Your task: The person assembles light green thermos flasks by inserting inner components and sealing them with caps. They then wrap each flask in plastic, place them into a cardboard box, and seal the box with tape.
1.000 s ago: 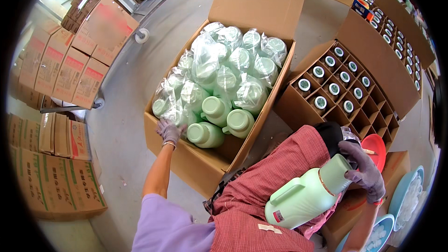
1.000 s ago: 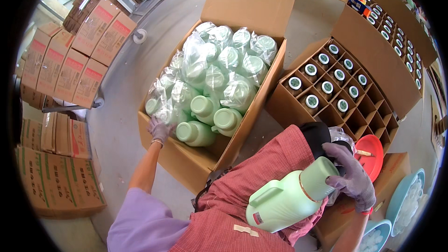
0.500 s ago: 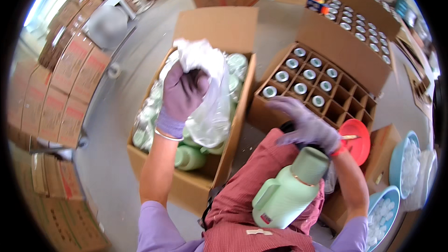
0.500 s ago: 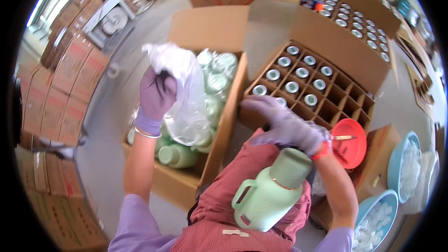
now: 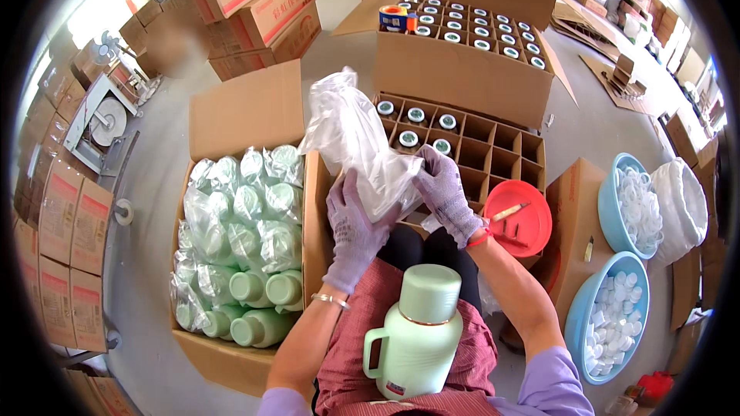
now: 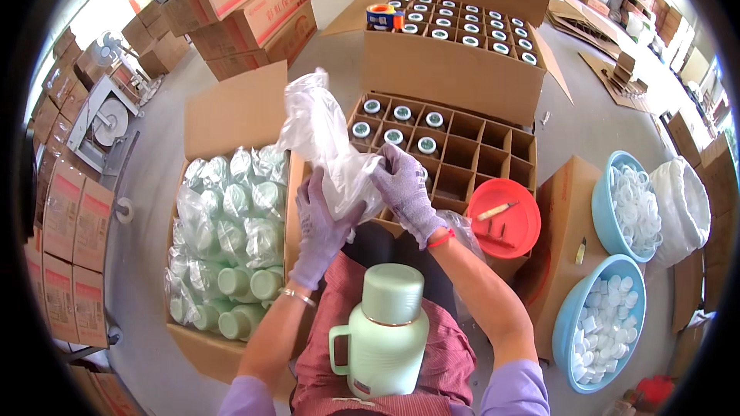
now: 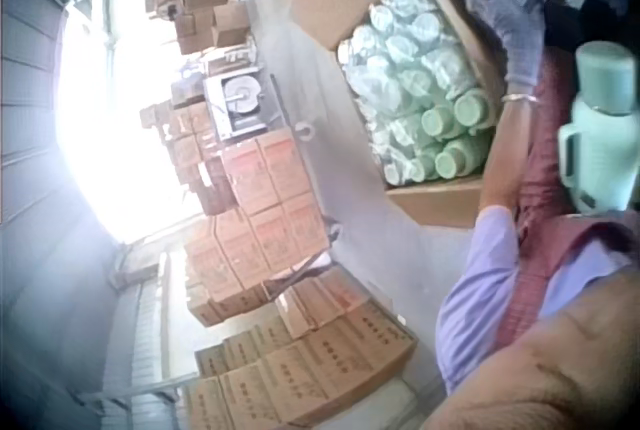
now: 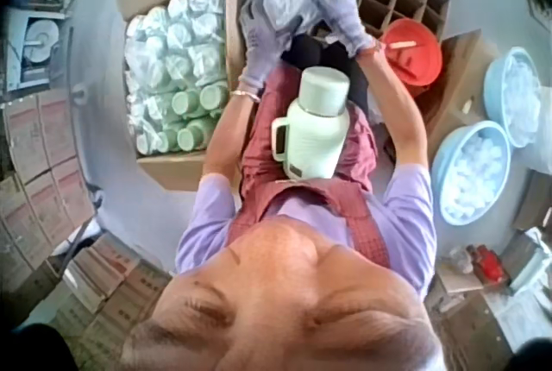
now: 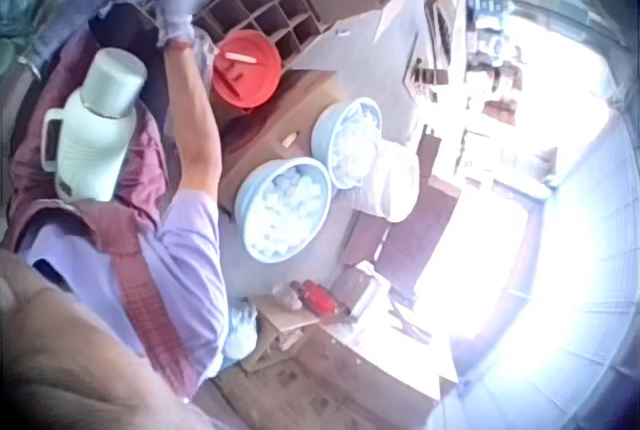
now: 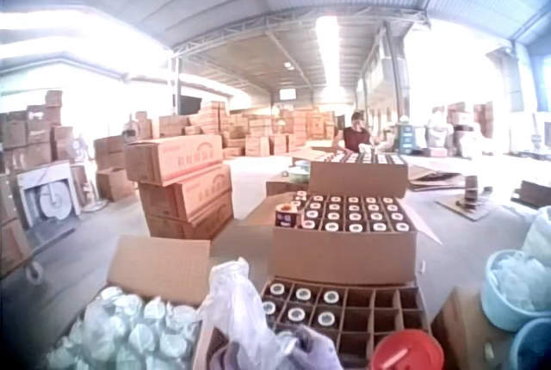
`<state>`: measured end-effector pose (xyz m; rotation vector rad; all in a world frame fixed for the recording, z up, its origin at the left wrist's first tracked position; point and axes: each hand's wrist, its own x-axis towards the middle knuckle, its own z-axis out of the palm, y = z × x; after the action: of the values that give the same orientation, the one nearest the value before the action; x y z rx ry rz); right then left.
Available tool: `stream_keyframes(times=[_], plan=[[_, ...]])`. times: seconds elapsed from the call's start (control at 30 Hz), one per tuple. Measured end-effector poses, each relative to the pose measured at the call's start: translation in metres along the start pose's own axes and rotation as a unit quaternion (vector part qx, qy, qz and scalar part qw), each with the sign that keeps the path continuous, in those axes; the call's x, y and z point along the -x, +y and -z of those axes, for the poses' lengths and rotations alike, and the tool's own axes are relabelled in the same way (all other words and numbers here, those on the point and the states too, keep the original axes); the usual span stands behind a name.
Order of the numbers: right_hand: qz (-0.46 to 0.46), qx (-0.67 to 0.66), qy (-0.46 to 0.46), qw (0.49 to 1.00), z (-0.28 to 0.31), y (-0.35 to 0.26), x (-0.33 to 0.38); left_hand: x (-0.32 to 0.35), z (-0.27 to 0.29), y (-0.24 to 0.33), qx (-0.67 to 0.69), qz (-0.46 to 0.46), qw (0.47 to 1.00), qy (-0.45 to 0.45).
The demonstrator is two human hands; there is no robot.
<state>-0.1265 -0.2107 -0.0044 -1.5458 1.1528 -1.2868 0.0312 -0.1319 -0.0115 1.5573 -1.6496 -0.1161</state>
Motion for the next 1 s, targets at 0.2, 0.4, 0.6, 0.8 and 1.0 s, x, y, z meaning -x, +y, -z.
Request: stream_keyframes(times=[0.2,0.4,0.6,0.8,1.0], plan=[[0.150,0.470,0.028,0.869,0.068,0.022,0.042,0.027,0.011,-0.024,0.286,0.101,0.953,-0.024],[0.086,0.329,0.060,0.938,0.083,0.017,0.138,0.079,0.051,0.001,0.347,0.161,0.893,-0.238],[0.197,0.366,-0.003,0.910,0.084,-0.035,0.275,0.142,0.105,0.011,0.129,-0.112,0.952,-0.256],[0.231,0.350,-0.175,0.891,0.095,-0.052,0.328,0.221,0.151,0.013,0.164,0.019,0.956,-0.244],[0.148,0.356,-0.252,0.888,0.084,-0.056,0.298,0.213,0.152,0.022,0.099,0.048,0.972,-0.206]])
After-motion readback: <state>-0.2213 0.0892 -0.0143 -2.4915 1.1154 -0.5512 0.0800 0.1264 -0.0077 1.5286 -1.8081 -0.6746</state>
